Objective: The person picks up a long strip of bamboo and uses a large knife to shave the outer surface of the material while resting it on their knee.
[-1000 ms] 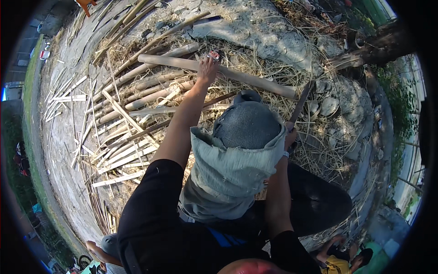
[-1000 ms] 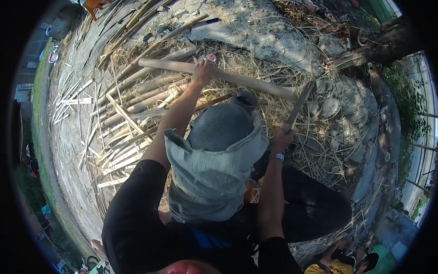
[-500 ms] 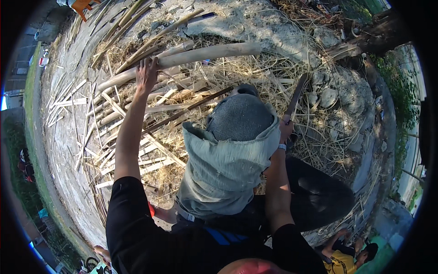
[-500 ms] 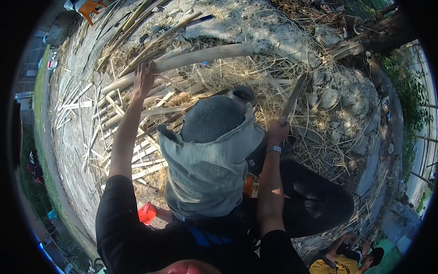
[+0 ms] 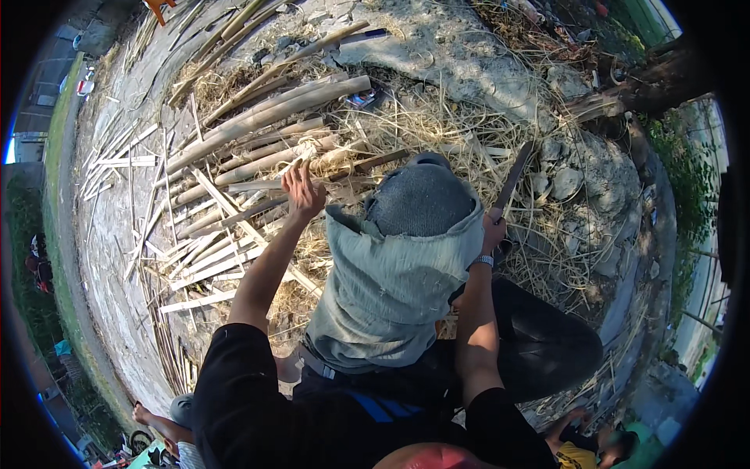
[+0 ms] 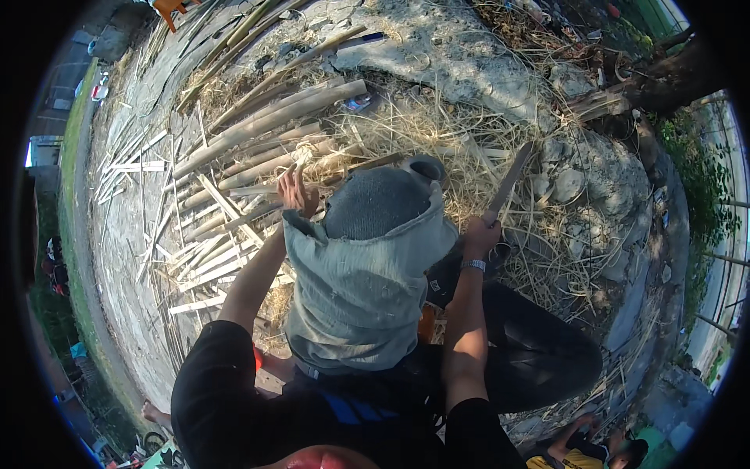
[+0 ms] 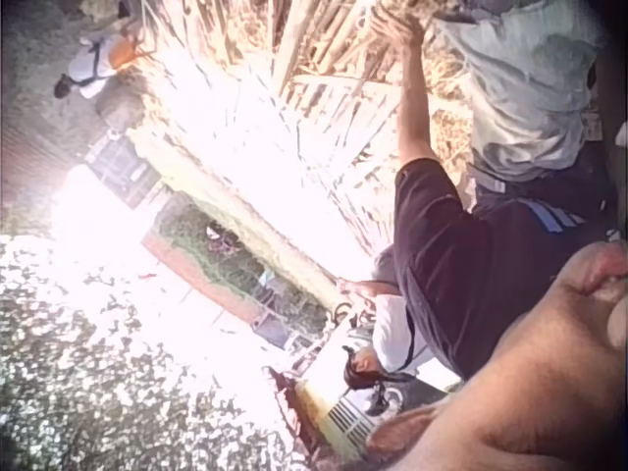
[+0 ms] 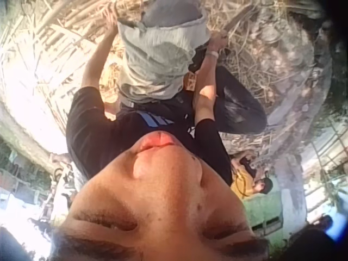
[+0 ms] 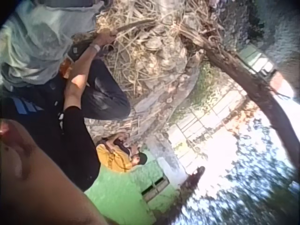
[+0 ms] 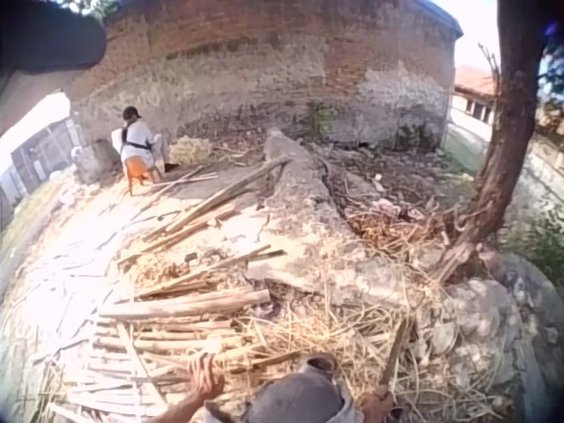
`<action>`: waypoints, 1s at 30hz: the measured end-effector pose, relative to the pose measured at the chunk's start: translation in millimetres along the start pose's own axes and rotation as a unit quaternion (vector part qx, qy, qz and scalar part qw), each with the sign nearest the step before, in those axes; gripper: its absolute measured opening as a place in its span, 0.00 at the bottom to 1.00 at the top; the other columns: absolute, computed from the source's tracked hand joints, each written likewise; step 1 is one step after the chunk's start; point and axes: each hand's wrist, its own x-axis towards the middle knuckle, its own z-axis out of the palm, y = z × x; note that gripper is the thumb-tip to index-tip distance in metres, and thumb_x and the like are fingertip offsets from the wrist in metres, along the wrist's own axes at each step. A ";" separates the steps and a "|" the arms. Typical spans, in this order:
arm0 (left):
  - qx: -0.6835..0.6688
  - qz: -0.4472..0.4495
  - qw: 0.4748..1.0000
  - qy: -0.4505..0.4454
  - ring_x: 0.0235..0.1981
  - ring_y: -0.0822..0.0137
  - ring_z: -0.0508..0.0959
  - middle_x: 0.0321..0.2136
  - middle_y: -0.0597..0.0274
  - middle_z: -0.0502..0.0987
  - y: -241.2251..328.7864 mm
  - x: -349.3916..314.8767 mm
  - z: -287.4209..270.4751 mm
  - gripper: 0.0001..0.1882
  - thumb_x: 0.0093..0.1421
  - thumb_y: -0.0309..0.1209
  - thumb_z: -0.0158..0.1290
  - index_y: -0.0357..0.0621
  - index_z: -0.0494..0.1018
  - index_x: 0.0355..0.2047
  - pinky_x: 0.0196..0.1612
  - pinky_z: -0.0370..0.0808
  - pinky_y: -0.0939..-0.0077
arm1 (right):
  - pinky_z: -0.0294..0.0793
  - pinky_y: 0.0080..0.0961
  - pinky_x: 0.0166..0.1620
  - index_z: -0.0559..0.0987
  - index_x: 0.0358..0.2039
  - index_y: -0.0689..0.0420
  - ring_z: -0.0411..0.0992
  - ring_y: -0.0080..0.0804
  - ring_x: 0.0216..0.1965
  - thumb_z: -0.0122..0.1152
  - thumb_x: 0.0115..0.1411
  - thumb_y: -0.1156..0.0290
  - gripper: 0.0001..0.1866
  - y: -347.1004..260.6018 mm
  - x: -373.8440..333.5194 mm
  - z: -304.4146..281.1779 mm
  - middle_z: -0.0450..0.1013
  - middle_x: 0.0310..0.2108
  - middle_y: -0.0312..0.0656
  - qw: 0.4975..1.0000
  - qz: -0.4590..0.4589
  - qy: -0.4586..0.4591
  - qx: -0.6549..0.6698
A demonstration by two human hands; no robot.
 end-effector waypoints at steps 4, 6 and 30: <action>-0.168 -0.036 0.983 -0.063 0.48 0.43 0.77 0.43 0.44 0.79 20.7 90.8 34.6 0.12 0.60 0.34 0.57 0.42 0.77 0.41 0.47 0.76 0.52 | 0.73 0.37 0.39 0.76 0.38 0.67 0.74 0.41 0.30 0.67 0.45 0.71 0.20 -4.0 -5.3 3.3 0.77 0.31 0.48 0.999 -0.004 -0.025 -0.026; -0.145 -0.085 0.982 -0.086 0.53 0.44 0.76 0.49 0.43 0.78 46.9 142.4 63.3 0.18 0.60 0.37 0.58 0.44 0.76 0.49 0.53 0.76 0.53 | 0.73 0.36 0.38 0.76 0.40 0.67 0.74 0.39 0.30 0.66 0.46 0.71 0.20 13.5 7.8 3.0 0.76 0.31 0.46 0.998 0.008 -0.022 -0.050; -0.345 0.054 0.933 -0.089 0.53 0.54 0.79 0.52 0.50 0.78 39.9 232.1 82.2 0.23 0.63 0.20 0.54 0.44 0.70 0.58 0.57 0.74 0.63 | 0.69 0.28 0.34 0.74 0.40 0.63 0.67 0.28 0.26 0.61 0.48 0.79 0.16 69.7 21.5 35.0 0.69 0.28 0.35 0.998 -0.046 0.025 0.026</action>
